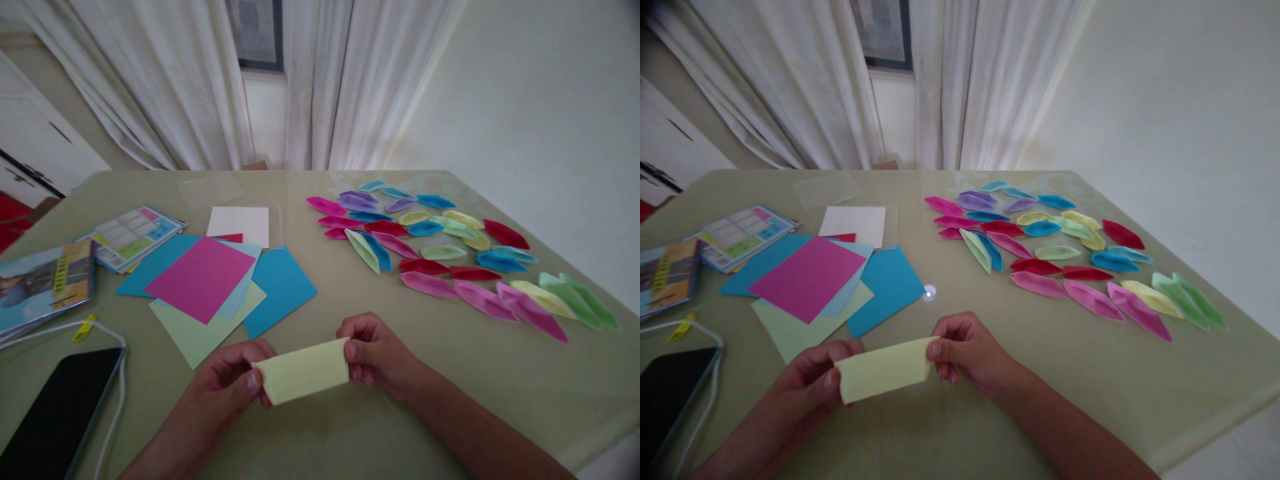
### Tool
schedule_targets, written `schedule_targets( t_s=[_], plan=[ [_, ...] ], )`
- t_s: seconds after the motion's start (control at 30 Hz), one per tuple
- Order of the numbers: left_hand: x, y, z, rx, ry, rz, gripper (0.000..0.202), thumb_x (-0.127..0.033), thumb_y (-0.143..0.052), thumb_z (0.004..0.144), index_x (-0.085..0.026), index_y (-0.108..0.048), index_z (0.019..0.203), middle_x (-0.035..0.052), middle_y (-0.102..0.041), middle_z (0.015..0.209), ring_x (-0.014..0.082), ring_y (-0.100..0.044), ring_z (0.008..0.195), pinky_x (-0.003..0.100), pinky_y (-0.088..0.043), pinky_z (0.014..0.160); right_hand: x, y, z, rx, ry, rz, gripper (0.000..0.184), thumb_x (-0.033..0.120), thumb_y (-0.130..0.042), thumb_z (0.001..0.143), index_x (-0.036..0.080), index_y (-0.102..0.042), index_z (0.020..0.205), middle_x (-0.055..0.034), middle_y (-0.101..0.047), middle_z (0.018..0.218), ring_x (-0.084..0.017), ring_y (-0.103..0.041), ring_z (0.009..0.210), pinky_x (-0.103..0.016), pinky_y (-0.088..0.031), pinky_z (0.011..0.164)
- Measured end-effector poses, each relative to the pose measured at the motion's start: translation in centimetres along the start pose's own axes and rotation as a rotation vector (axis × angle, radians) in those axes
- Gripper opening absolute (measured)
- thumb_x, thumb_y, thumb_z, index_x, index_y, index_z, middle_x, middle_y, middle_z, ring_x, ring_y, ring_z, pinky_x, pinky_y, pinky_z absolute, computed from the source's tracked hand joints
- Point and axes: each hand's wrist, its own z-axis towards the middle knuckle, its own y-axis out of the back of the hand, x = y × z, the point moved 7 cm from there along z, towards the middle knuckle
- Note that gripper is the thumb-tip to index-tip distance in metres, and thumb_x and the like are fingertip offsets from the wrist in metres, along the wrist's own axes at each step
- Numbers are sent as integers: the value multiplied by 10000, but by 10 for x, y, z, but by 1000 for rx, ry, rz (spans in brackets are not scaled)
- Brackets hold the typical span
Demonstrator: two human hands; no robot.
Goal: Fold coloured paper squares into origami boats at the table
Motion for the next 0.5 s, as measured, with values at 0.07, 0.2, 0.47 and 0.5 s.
schedule_targets(
  t_s=[0.07, 0.2, 0.47, 0.5],
  plan=[
    [2, 0, 0, 48, -3, 29, 368, -539, -852, 869, -202, -742, 769, -1, -670, 759, 143, -626, 713, 229, -473, 683, 1, -1, -1, -8, -4, -15, 427, 454, -998, 716, 141, -709, 681, 35, -655, 482, -28, -462, 336, -103, -326, 311],
    [8, 6, 1, 40, 23, 48, 341, -533, -792, 932, -208, -726, 855, -10, -670, 741, 122, -595, 672, 211, -448, 645, 3, -5, -2, 33, -23, -34, 398, 443, -990, 726, 138, -739, 677, 21, -677, 485, -41, -491, 320, -112, -377, 314],
    [7, 2, -3, 11, -56, 122, 312, -531, -835, 890, -247, -773, 1004, 16, -731, 898, 132, -637, 736, 202, -498, 656, 23, -20, -13, 203, 132, -246, 267, 393, -941, 824, 141, -861, 788, -16, -726, 567, -105, -623, 397, -181, -523, 400],
    [2, 5, -3, -66, -87, 115, 373, -545, -832, 886, -279, -767, 1139, 40, -756, 1070, 160, -679, 831, 224, -539, 711, 37, -23, -18, 204, 272, -355, 223, 379, -922, 855, 160, -880, 855, -31, -757, 611, -117, -654, 432, -191, -535, 429]
  ],
)
